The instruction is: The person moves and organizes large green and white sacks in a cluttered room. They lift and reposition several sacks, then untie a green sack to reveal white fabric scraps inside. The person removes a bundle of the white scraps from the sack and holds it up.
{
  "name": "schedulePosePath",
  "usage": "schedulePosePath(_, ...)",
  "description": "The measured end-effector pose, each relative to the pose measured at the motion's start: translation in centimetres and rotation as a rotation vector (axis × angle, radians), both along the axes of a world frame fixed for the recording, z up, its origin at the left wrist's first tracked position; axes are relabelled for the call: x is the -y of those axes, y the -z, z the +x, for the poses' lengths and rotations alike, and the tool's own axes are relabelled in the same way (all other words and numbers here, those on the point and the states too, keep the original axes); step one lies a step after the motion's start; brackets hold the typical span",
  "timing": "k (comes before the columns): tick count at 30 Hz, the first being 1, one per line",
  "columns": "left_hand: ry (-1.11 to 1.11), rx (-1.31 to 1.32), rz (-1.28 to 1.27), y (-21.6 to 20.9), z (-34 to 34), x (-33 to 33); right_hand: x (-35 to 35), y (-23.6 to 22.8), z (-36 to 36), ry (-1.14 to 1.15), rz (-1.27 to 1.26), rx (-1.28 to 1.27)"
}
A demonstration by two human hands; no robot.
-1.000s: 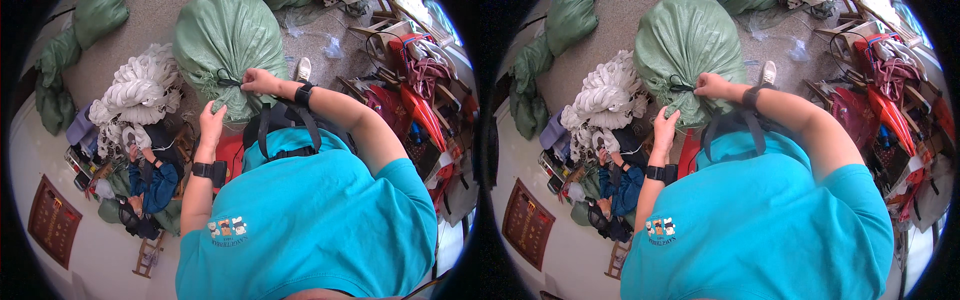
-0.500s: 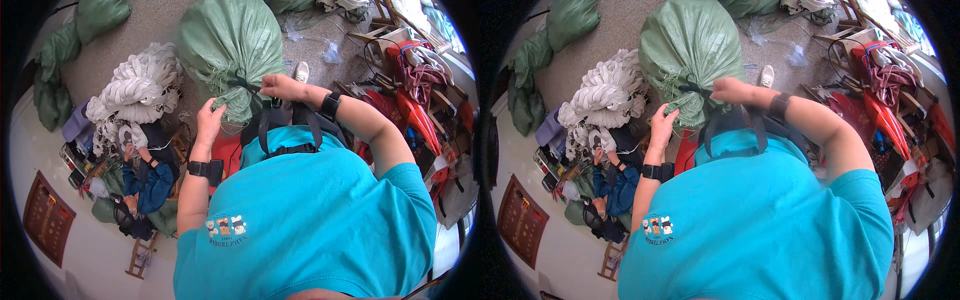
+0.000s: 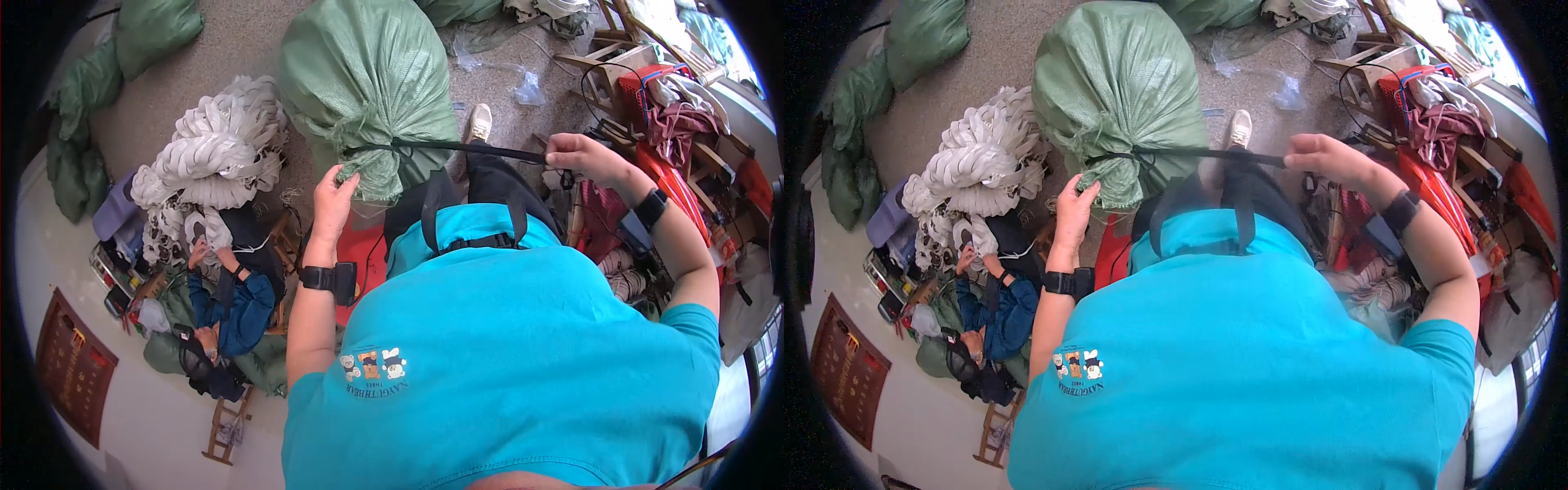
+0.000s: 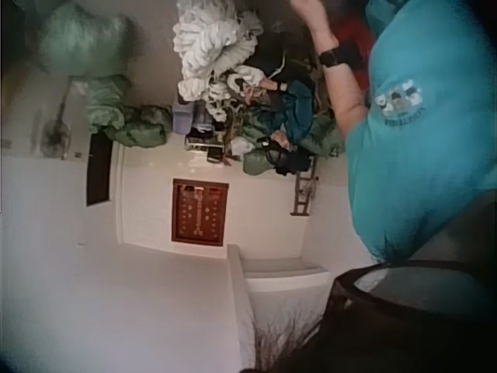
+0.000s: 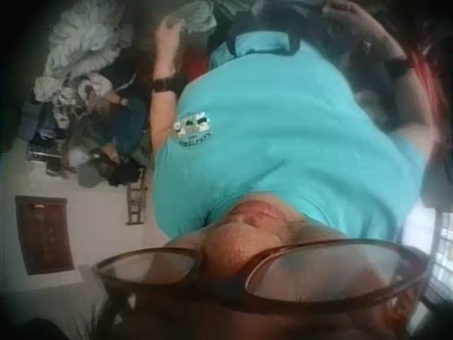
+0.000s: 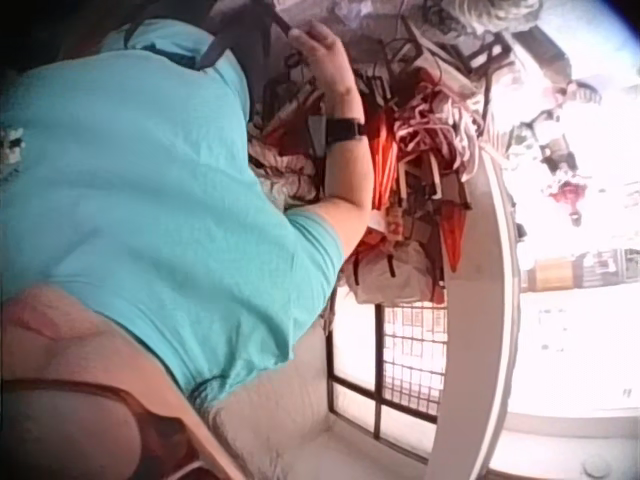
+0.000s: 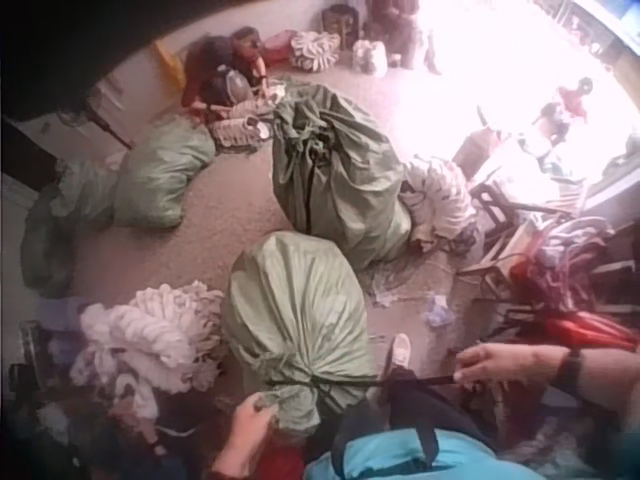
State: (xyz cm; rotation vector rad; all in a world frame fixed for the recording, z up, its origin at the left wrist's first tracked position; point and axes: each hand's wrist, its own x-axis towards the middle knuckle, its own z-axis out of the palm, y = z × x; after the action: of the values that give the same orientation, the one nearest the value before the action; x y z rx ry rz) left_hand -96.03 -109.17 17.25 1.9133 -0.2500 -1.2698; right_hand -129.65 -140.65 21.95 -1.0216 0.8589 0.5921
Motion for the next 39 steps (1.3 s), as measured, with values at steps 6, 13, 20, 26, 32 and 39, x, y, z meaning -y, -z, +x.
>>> schedulePosePath(6,-0.031,-0.079,-0.021,-0.1,-0.1,0.1,1.6,0.1,3.8,0.083,-0.172,0.119)
schedulePosePath(13,-0.018,-0.026,-0.033,-0.3,-2.0,-0.5,2.9,-3.5,14.5,0.134,-0.519,0.544)
schedulePosePath(20,-0.482,-0.410,-0.059,-1.5,-1.3,0.5,1.0,0.4,22.6,0.063,-1.190,0.845)
schedulePosePath(26,-0.737,-0.714,-0.082,1.5,-0.2,-0.1,-7.2,12.3,19.3,-0.587,-0.811,0.575)
schedulePosePath(32,-0.731,-0.738,-0.105,0.6,0.5,0.9,-13.1,12.7,21.0,-0.245,-0.674,0.398)
schedulePosePath(39,-0.660,-0.719,-0.148,2.9,2.5,0.7,-13.3,14.7,22.0,-0.015,-0.576,0.416)
